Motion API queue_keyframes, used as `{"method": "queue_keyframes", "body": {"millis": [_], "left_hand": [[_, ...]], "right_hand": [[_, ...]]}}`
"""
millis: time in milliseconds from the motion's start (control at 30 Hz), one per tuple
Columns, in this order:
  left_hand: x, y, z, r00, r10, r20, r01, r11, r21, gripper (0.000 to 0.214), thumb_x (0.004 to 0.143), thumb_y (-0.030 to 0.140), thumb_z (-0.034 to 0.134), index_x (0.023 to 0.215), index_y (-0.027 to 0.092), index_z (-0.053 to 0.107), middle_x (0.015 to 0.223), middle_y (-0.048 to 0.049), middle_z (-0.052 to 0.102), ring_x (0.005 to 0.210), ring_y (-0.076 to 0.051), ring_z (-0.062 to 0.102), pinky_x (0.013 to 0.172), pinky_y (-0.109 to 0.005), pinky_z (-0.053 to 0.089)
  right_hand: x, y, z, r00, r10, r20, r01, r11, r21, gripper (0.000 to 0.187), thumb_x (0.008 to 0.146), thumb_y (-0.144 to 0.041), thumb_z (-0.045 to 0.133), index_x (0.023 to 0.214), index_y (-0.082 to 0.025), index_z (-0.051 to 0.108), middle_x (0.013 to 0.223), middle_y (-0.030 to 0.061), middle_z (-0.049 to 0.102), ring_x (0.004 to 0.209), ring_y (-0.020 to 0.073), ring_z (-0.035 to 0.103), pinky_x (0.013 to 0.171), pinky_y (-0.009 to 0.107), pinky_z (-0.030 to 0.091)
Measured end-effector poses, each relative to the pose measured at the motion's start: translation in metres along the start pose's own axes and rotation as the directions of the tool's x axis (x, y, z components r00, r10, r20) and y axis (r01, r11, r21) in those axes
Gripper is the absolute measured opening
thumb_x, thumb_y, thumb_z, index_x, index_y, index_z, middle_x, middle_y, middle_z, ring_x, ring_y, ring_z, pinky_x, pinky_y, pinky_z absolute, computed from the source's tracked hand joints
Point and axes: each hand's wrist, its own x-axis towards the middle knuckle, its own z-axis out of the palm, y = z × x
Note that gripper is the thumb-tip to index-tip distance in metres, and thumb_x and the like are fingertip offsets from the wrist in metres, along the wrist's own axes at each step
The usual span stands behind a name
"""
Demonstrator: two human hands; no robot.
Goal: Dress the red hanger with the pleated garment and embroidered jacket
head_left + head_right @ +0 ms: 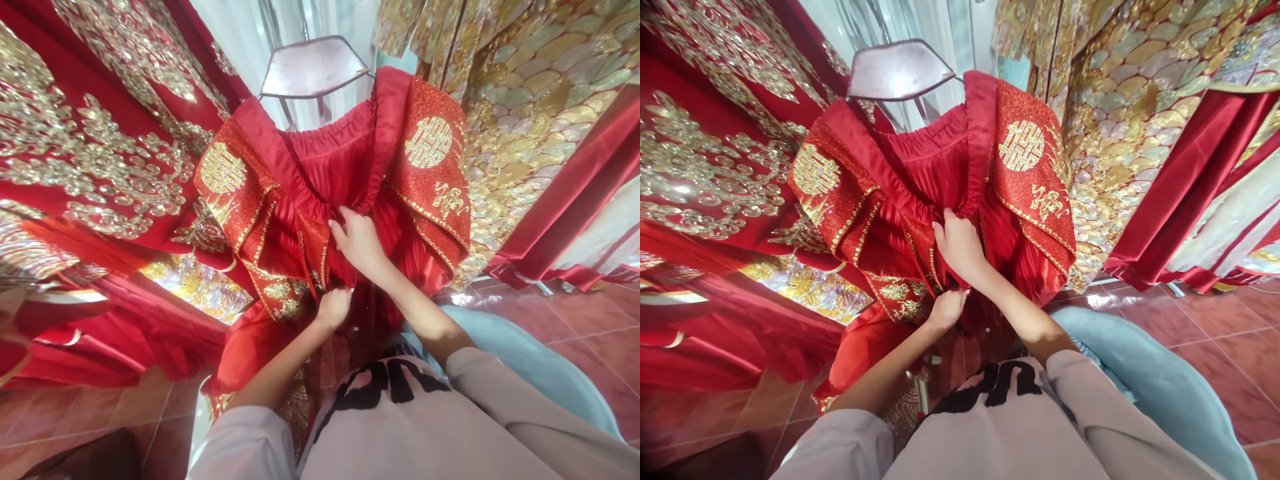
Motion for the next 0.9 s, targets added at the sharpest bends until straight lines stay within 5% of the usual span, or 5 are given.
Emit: {"method": "queue_keyframes", "body": {"millis": [300,433,567,733,900], "left_hand": [[-0.003,-0.006,-0.015,0.996,-0.040,-0.080,0.038,0.999,-0.022,0.048,0.097,0.037,0.026,0.090,0.012,0.067,0.084,-0.0144,0.069,0.082,-0.026,0.068,0.070,-0.034,0.049],[-0.011,-0.010,-0.038,0.907,-0.045,-0.419,-0.084,0.955,-0.284,0.057,0.096,0.047,0.020,0.084,0.013,0.064,0.078,-0.0125,0.066,0.075,-0.024,0.065,0.069,-0.034,0.047],[-0.001,-0.004,-0.058,0.753,0.019,-0.658,-0.550,0.566,-0.613,0.060,0.092,0.058,0.020,0.104,0.014,0.060,0.101,-0.0138,0.064,0.091,-0.021,0.061,0.080,-0.034,0.047],[0.024,0.013,-0.070,0.865,0.128,-0.485,-0.501,0.210,-0.839,0.062,0.073,0.052,0.066,0.122,0.018,0.048,0.134,-0.0133,0.048,0.126,-0.026,0.043,0.105,-0.039,0.035],[0.019,0.024,-0.076,0.912,0.159,-0.379,-0.387,0.020,-0.922,0.045,0.075,0.046,0.067,0.106,0.017,0.052,0.096,-0.0052,0.060,0.081,-0.015,0.060,0.078,-0.029,0.048]], "right_hand": [[-0.067,0.043,-0.017,0.993,-0.085,0.082,0.085,0.996,0.005,0.023,0.088,-0.024,0.046,0.071,-0.015,0.059,0.061,0.0022,0.060,0.051,0.0100,0.052,0.054,0.019,0.035],[-0.091,0.050,-0.014,0.985,-0.072,0.155,0.067,0.997,0.035,0.024,0.090,-0.024,0.044,0.073,-0.015,0.058,0.061,0.0020,0.059,0.050,0.0099,0.053,0.053,0.018,0.036],[-0.091,0.047,-0.009,0.966,-0.103,0.237,0.107,0.994,-0.005,0.024,0.090,-0.023,0.043,0.072,-0.015,0.057,0.058,0.0014,0.058,0.048,0.0098,0.052,0.052,0.018,0.034],[-0.091,0.049,-0.012,0.959,-0.150,0.240,0.158,0.987,-0.016,0.025,0.091,-0.021,0.040,0.078,-0.014,0.060,0.062,0.0034,0.061,0.049,0.0109,0.055,0.052,0.019,0.035],[-0.092,0.052,-0.020,0.975,-0.104,0.195,0.105,0.994,0.009,0.021,0.089,-0.021,0.045,0.079,-0.015,0.062,0.066,0.0031,0.064,0.053,0.0110,0.057,0.056,0.019,0.038]]}}
